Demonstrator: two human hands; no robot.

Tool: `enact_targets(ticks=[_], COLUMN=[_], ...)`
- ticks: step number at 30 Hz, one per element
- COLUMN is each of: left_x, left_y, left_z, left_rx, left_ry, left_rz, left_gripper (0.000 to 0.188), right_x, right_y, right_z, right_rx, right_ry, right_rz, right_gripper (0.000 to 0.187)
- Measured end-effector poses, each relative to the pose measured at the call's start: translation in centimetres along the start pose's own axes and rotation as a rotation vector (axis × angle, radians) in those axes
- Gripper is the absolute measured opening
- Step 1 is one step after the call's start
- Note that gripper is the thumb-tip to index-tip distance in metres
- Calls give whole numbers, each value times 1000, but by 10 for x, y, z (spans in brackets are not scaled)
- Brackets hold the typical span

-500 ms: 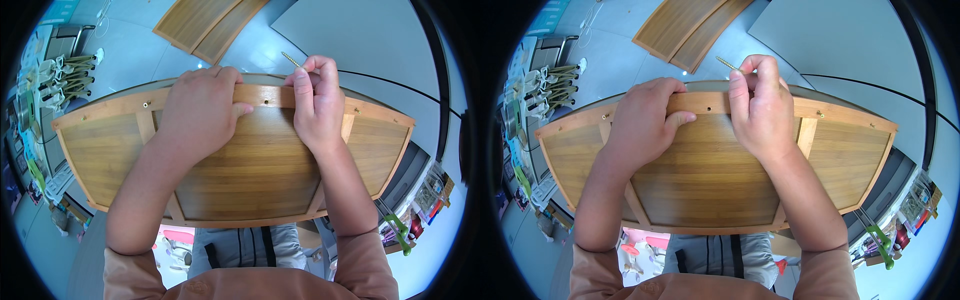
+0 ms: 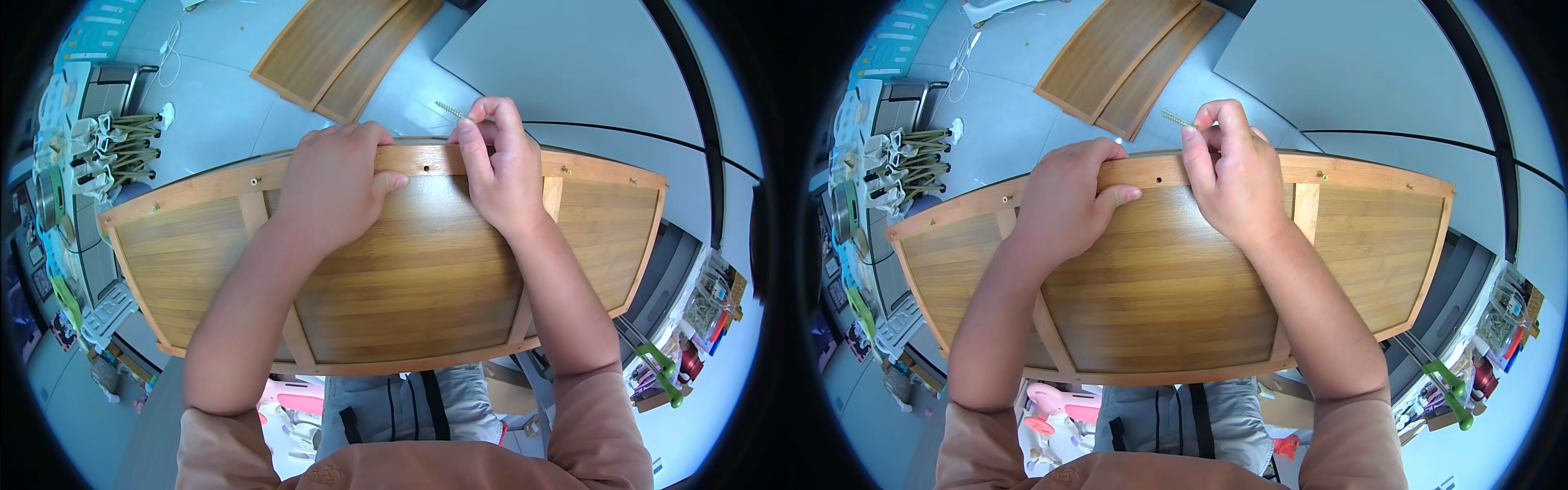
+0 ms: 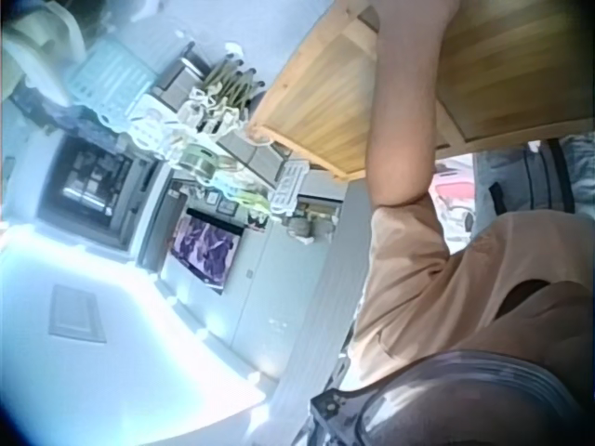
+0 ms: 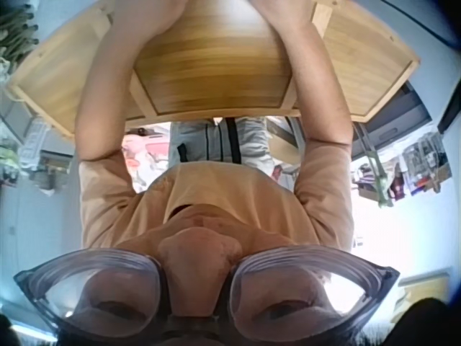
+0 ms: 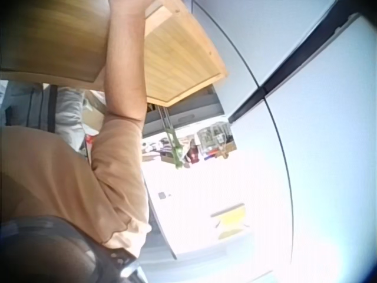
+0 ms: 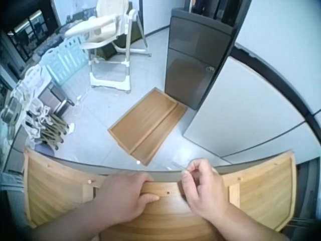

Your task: The person assembles a wooden furniture panel by inserting screws into pre-drilled holes and using a hand tool to tighten them.

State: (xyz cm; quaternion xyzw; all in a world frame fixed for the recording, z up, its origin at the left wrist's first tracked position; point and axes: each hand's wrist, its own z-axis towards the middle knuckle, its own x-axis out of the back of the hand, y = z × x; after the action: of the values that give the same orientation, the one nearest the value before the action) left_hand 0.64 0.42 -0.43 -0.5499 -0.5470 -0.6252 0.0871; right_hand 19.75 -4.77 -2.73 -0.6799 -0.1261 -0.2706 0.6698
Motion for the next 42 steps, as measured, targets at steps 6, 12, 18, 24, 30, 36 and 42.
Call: enact_targets(ticks=[6,12,18,24,30,36,42], left_x=[0,1,-1,-2,-3,-1,1], left_y=[2,0,-4,-4,-2,0,-1], left_z=[1,0,-1,0,-1,3,9], left_rx=[48,50,-6,11,15,43,3], left_ry=[-32,-19,16,14,28,-43,-102], left_rz=[-12,-22,-16,-19,1,-40,-49], left_gripper=[35,35,35,35,34,32,29], right_x=[23,15,7,6,14,26,28], right_y=[-12,-14,-18,-18,-28,-36,-30], right_z=[-11,-24,-20,-18,-12,7,12], right_rx=[170,350,448,558,498,415,314], right_ry=[47,-35,-60,-91,-228,-419,-468], right_rz=[-4,-135,-302,-349,-432,-442,-306], right_gripper=[15,21,20,18,14,9,7])
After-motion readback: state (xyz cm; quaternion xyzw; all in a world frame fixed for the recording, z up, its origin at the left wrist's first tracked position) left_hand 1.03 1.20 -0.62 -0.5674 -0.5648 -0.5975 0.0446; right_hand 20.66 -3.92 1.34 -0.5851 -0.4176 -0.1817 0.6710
